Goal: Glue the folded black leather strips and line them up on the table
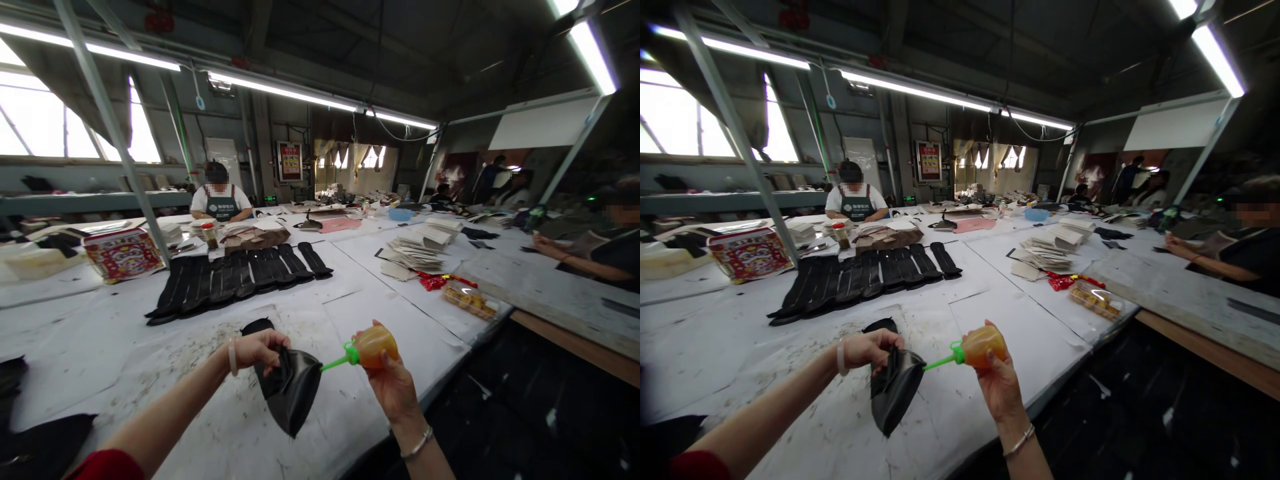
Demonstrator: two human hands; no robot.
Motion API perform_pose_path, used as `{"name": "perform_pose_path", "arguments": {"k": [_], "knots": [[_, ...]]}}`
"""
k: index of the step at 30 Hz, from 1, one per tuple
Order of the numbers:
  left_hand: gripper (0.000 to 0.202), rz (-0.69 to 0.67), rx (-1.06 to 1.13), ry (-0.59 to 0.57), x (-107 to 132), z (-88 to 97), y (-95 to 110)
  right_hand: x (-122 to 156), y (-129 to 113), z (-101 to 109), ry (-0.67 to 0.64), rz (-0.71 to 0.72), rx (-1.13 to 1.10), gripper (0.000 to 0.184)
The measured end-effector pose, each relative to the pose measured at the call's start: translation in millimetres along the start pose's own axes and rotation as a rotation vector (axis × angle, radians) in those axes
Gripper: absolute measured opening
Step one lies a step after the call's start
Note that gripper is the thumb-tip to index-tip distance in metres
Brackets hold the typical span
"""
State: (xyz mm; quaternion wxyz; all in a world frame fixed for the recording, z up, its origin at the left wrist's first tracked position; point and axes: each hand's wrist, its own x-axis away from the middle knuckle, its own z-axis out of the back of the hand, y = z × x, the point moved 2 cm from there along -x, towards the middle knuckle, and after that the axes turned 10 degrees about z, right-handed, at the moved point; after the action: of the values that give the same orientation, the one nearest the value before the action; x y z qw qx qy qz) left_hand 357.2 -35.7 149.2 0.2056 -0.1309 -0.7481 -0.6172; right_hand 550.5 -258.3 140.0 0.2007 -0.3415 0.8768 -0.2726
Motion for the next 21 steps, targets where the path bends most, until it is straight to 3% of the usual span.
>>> {"name": "perform_pose_path", "arguments": {"k": [21], "knots": [[0.034,-0.129,0.077,0.094,-17.3,5.4,2.6,8.1,-12.9,1.5,0.015,0.106,0.066,0.06]]}}
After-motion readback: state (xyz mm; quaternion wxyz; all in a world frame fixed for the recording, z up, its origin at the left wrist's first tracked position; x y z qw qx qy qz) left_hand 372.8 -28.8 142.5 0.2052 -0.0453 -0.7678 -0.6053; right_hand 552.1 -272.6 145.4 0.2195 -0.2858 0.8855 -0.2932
